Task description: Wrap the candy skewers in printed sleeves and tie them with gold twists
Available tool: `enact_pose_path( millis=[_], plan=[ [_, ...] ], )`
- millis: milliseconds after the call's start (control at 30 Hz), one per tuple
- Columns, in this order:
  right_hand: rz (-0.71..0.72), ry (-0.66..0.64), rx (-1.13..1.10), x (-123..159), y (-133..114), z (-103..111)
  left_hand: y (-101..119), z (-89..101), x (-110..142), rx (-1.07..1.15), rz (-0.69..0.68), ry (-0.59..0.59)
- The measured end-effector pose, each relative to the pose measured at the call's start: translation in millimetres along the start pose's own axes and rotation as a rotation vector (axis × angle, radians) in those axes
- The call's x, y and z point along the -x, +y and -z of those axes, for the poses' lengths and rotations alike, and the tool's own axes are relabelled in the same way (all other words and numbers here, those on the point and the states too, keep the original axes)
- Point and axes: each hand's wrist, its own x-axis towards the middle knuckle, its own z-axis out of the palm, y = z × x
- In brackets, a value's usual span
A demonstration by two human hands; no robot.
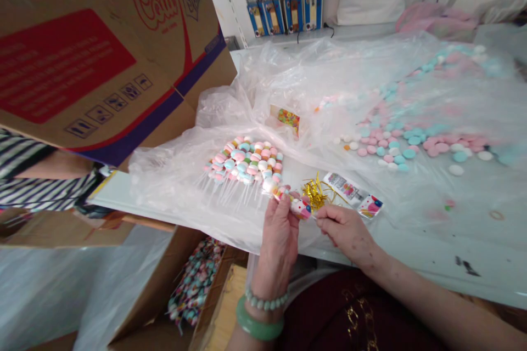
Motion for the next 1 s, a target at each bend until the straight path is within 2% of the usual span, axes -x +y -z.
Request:
enact_pose_path(
  millis=[133, 233, 333, 500, 700, 867, 1000],
  plan=[
    [0.196, 0.122, 0.141, -4, -1, -3, -6, -8.8, 10, -0.012, 0.030, -0.051],
    [0.222, 0.175, 0.155, -4, 3, -2, -9, -7.3, 12, -0.157, 0.051, -0.111],
    [0.255, 0.164, 0.194, -3, 8, 0, -12, -1.6, 10, -0.264, 0.111, -0.125],
    [0.319, 0.186, 0.265, -4, 13, 4, -18, -1.0, 9, -0.191, 0.267, -0.182],
    [0.543, 0.165, 0.338, -6, 14, 7, -12, -6.2, 16, -0.116, 0.363, -0.218],
    [0.682, 0.160, 0.424, -6, 14, 7, -4, -1.9, 16, -0.133, 0.320, -0.197],
    [0.757, 0.134, 0.472, -2, 10, 1, -11, -0.6, 13, -0.152, 0.130, -0.077]
  ],
)
